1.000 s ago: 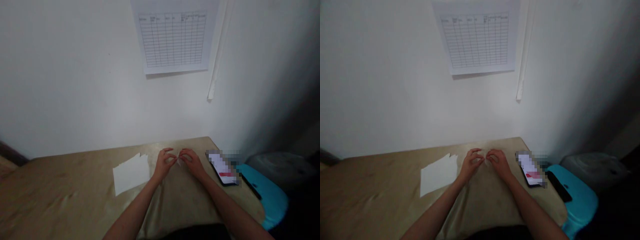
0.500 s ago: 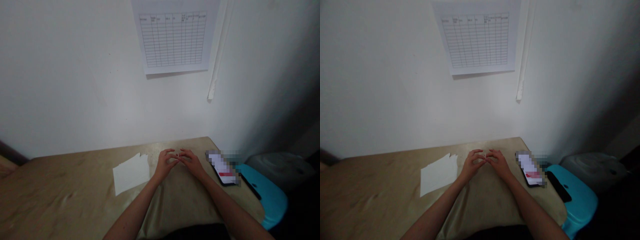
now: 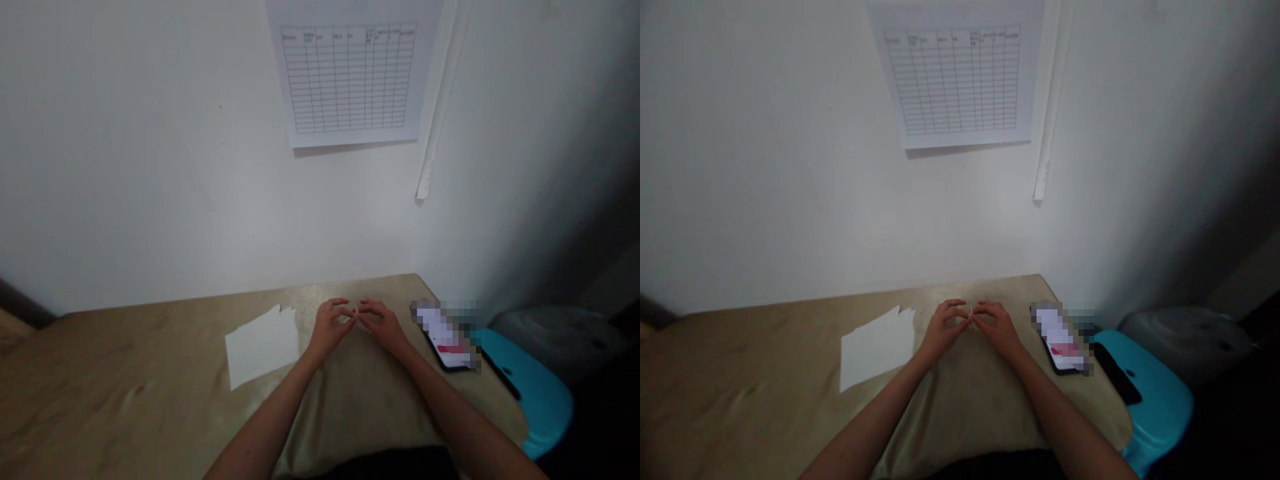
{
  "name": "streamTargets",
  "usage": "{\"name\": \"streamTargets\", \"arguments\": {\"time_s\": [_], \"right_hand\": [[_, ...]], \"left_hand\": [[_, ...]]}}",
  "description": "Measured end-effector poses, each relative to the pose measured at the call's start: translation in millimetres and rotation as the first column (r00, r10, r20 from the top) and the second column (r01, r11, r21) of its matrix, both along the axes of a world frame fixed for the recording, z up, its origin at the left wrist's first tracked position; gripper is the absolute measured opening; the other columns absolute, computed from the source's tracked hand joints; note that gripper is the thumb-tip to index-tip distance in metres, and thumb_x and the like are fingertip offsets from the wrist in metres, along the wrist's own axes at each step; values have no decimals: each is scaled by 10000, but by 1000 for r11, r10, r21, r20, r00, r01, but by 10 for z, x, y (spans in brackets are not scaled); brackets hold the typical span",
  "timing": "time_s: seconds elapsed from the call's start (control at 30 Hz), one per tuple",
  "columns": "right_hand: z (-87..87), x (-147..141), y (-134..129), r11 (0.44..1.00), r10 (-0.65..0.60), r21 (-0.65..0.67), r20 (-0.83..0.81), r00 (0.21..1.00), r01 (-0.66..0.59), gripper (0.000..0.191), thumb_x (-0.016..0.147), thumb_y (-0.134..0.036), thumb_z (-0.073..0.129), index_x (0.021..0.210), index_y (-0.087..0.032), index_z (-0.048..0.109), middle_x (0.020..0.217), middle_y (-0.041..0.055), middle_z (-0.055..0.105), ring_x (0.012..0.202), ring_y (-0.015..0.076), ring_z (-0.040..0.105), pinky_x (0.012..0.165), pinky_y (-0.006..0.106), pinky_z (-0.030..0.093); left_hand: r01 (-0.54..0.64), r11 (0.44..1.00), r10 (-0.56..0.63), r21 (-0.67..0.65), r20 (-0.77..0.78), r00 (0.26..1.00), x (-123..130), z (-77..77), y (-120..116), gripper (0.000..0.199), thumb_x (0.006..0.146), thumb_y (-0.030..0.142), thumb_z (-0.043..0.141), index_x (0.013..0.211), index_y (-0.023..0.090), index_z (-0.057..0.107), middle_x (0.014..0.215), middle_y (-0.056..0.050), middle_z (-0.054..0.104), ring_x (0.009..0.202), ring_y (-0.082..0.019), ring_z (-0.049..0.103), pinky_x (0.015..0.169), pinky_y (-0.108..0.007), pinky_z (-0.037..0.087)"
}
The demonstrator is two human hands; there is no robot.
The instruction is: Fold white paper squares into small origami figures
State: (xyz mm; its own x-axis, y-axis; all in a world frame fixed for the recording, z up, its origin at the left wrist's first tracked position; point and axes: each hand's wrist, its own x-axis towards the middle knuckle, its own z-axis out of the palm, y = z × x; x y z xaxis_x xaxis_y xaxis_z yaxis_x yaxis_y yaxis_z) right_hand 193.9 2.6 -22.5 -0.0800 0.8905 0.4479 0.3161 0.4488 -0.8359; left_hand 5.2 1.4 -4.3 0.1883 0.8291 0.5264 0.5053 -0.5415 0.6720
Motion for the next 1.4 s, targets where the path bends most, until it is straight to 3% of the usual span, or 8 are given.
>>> {"name": "streamTargets", "arguments": {"time_s": [0.23,0.37,0.47,0.67,0.9,1.07,1.2,1.4], "right_hand": [[54,-24,-39,999,-38,30,40,998,36,119,826,-308,636,861,-257,738,1090,66,737,1164,261,610,1152,543,251],[100,-10,-51,996,-47,82,78,996,41,86,800,-280,659,839,-264,735,1072,53,736,1165,258,589,1099,499,332],[103,3,-52,988,-76,144,127,989,58,50,765,-260,687,795,-264,727,989,43,736,1063,249,613,1066,475,364],[-1,-16,-30,993,-98,88,221,970,80,64,760,-249,665,800,-261,713,864,5,737,951,234,638,1151,546,205],[-24,-1,19,997,-54,59,178,983,45,126,810,-326,656,881,-254,732,945,42,749,975,246,645,1013,456,389],[-40,-9,19,999,-27,38,187,982,20,119,819,-317,646,870,-268,741,930,14,759,972,237,661,1113,506,279],[-48,-14,24,999,-53,17,169,984,51,124,816,-344,658,867,-261,735,927,15,758,959,235,666,1120,524,270],[-11,-13,23,998,-65,-14,105,992,67,193,807,-431,681,829,-248,739,898,45,748,936,244,655,942,426,448]], "left_hand": [[-5,1000,5,-3,-20,1000,9,37,-29,22,806,257,736,802,260,758,1143,-41,691,1123,-221,612,1036,-450,456],[-4,1000,3,-6,-55,998,28,33,-36,48,810,253,729,768,256,755,1136,-40,700,1110,-223,617,1030,-448,452],[3,1000,-4,-8,-74,997,44,6,-32,52,803,246,733,758,258,758,1133,-44,703,1103,-225,622,1026,-444,451],[-38,997,30,-60,-116,993,87,-62,-30,49,805,253,726,803,276,769,1153,-41,698,1130,-238,610,1077,-509,394],[-87,991,70,-97,-164,984,43,-44,-4,65,792,252,741,845,281,765,1204,-41,674,1161,-243,585,1081,-518,370],[-66,991,44,-119,-181,982,26,-57,1,89,780,241,760,855,289,760,1180,-29,696,1171,-248,582,1101,-546,329],[-61,993,38,-106,-201,979,17,-70,-15,169,769,250,778,927,303,758,1198,-34,695,1181,-257,575,1128,-592,259],[-39,998,28,-57,-195,980,12,-40,-39,153,819,298,742,970,311,755,1152,-35,716,1162,-245,587,1159,-611,179]]}}
